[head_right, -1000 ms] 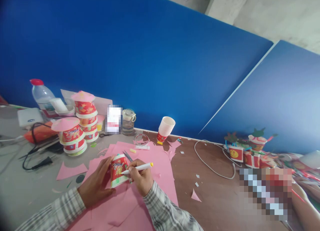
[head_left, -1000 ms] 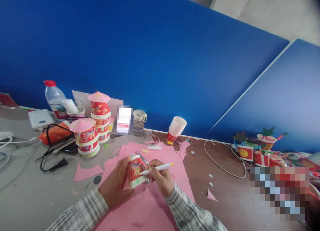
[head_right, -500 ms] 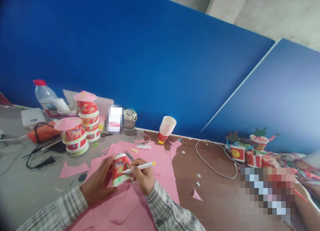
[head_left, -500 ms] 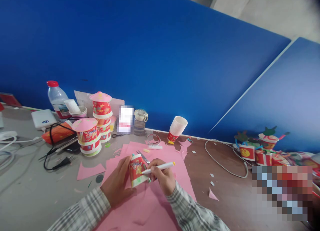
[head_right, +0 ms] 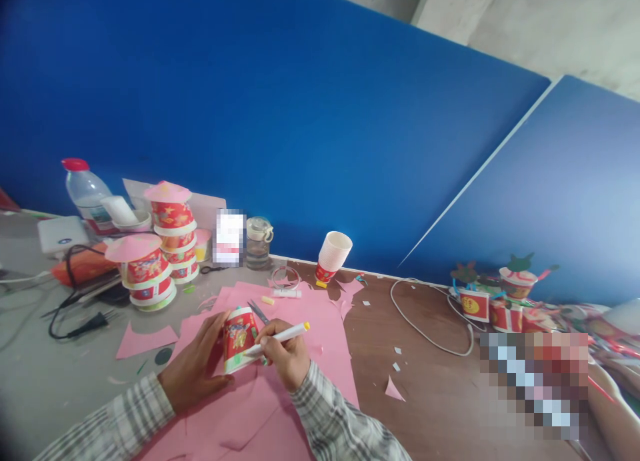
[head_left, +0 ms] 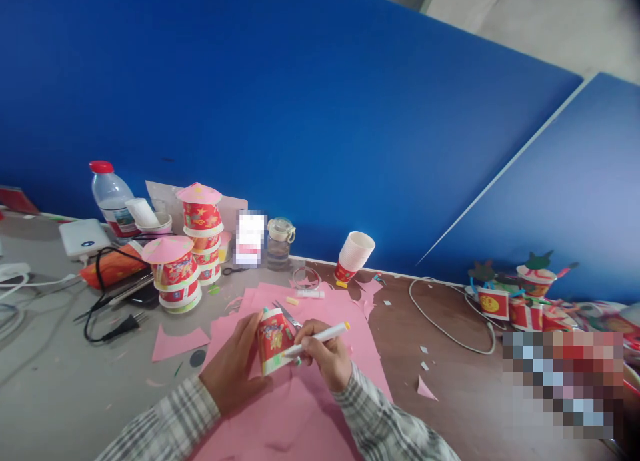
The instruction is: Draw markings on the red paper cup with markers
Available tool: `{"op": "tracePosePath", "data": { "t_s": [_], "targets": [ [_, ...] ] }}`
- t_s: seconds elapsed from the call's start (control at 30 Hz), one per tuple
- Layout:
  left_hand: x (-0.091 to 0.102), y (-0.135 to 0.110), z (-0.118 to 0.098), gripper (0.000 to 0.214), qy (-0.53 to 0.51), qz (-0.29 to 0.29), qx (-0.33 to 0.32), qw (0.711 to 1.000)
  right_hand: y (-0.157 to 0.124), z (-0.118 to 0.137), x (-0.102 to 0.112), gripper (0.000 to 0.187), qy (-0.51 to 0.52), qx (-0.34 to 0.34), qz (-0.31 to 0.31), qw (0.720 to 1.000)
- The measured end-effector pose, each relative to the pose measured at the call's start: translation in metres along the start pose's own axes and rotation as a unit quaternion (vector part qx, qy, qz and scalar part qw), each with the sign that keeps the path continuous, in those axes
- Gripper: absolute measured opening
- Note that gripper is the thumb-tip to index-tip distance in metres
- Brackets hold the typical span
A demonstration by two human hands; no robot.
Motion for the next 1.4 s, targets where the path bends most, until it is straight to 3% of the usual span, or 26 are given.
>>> {"op": "tracePosePath", "data": {
  "t_s": [0.3, 0.53, 1.0, 1.17, 1.4],
  "targets": [
    [0.0035, 0.0008, -0.0033, 0.106, 0.015, -0.021, -0.014, 1.000, -0.0023, 0.0069, -0.0083, 0.012, -0.041, 0.003, 0.012, 0.999],
    [0.0011, -0.0001, -0.0009, 0.106, 0.016, -0.010, -0.006, 1.000, -0.0007, 0.0073, -0.0057, 0.013, -0.048, 0.000, -0.005, 0.999],
    [0.0020, 0.0002, -0.0021, 0.106, 0.022, -0.007, -0.009, 1.000, -0.0019, 0.0073, -0.0112, 0.012, -0.054, 0.001, 0.036, 0.998],
    [-0.0004, -0.0005, 0.0000, 0.107, 0.041, -0.003, -0.013, 0.999, -0.0009, 0.0061, -0.0060, 0.012, -0.053, 0.002, 0.011, 0.999],
    [-0.0018, -0.0008, 0.0009, 0.107, 0.055, 0.001, -0.009, 0.998, -0.0013, 0.0077, -0.0087, 0.012, -0.052, 0.015, 0.032, 0.998]
  ]
}}
Point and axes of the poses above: each hand's wrist, its own y-axis towards the middle knuckle, its own x-axis out of the back of the hand, z = x × y, the point moved 8 cm from there along y, towards the middle knuckle, and after that the axes turned 14 degrees about y, right-handed, at the moved point
